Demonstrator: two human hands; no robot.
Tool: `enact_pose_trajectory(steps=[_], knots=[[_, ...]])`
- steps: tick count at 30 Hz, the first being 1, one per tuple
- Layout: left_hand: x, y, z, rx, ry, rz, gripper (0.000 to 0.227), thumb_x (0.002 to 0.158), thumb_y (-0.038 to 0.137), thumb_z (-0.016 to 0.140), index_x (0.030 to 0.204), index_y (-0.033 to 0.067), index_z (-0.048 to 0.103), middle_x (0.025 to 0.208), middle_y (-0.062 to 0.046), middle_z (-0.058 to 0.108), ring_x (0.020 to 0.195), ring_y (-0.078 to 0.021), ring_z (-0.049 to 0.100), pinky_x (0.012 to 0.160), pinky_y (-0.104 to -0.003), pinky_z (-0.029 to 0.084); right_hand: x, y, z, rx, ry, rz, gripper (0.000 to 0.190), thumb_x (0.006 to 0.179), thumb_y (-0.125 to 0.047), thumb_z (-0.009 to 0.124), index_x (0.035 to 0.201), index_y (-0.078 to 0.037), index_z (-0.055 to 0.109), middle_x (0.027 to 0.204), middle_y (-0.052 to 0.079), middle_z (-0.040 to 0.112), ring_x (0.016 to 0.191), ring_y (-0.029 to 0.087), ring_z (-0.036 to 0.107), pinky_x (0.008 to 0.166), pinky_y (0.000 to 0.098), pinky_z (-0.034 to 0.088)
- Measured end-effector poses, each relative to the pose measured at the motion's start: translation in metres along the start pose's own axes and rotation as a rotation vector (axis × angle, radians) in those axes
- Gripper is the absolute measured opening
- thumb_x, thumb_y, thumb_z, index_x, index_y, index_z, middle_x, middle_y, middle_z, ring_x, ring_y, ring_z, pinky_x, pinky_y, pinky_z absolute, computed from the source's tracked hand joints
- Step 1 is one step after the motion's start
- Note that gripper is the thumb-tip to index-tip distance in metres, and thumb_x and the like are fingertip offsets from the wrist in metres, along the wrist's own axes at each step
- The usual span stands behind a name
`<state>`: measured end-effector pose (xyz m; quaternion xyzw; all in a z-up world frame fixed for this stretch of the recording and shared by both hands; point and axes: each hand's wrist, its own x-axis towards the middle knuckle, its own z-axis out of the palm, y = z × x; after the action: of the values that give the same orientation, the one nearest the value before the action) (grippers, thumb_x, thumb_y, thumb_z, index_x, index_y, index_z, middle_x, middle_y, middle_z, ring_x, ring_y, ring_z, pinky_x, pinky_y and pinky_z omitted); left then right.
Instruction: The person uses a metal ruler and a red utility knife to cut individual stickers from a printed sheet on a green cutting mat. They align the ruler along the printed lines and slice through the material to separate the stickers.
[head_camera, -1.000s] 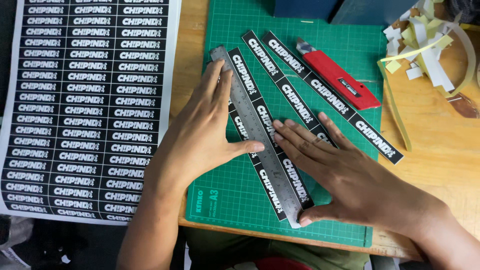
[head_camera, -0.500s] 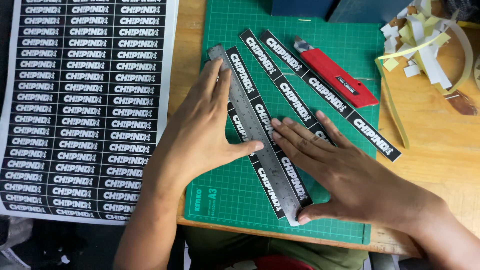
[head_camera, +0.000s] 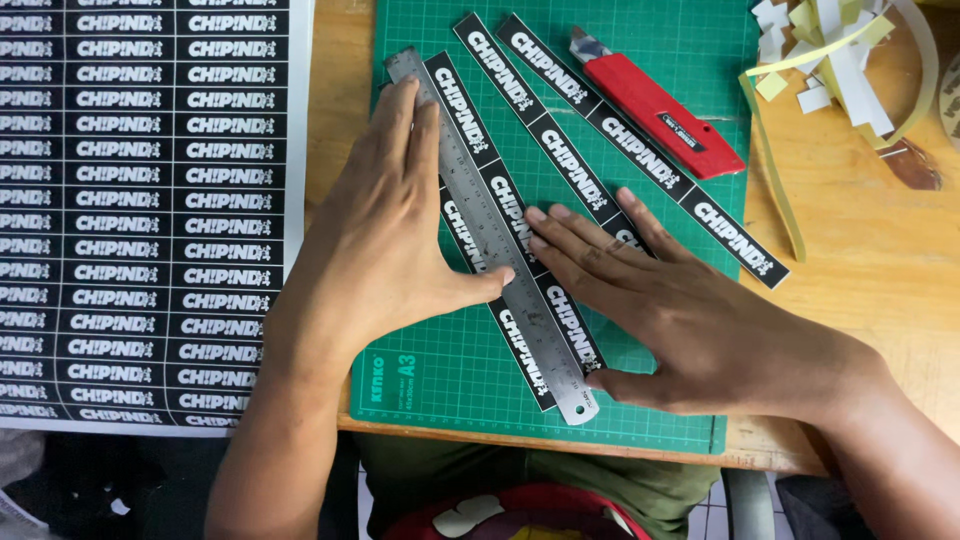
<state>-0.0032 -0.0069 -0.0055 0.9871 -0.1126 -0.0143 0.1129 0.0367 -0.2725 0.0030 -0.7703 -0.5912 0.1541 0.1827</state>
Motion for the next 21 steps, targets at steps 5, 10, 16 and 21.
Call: enact_pose_trajectory(steps=[5,10,16,21], knots=[[0.0006,0.0014,-0.0024,-0.009,-0.005,0.005,0.146,0.067,0.077,0.092,0.154,-0.0165,0.022,0.164,-0.035,0.014,0.155,-0.0436,0.02,0.126,-0.046,0.024,-0.0009,0.0,0.0022,-0.007,0.004,0.012,0.098,0.09,-0.046,0.067,0.163,-0.001,0.019,0.172,0.019,0.014,0.16,0.027,0.009,0.125,0.0533,0.0],[0.0003,0.0004,-0.0017,-0.007,-0.025,0.005,0.152,0.065,0.082,0.092,0.155,-0.0164,0.019,0.164,-0.036,0.012,0.156,-0.0438,0.018,0.127,-0.047,0.022,-0.0005,-0.0015,0.0024,-0.012,0.012,0.017,0.096,0.089,-0.044,0.067,0.162,-0.002,0.021,0.172,0.019,0.015,0.16,0.027,0.01,0.125,0.0535,0.001],[0.0006,0.0,-0.0013,-0.004,-0.026,0.014,0.152,0.066,0.082,0.091,0.154,-0.0172,0.018,0.164,-0.037,0.014,0.155,-0.0439,0.018,0.127,-0.047,0.022,-0.0002,-0.0013,0.0031,-0.004,0.006,0.028,0.103,0.085,-0.044,0.069,0.164,-0.002,0.017,0.172,0.018,0.013,0.16,0.027,0.009,0.124,0.0545,0.0],[0.0003,0.0008,-0.0008,-0.003,-0.028,-0.011,0.153,0.064,0.083,0.092,0.155,-0.0154,0.018,0.164,-0.035,0.015,0.155,-0.0444,0.021,0.125,-0.047,0.025,-0.0008,-0.0011,0.0043,-0.007,0.002,0.033,0.106,0.083,-0.044,0.071,0.164,-0.003,0.016,0.173,0.018,0.012,0.16,0.026,0.009,0.124,0.0546,0.0]])
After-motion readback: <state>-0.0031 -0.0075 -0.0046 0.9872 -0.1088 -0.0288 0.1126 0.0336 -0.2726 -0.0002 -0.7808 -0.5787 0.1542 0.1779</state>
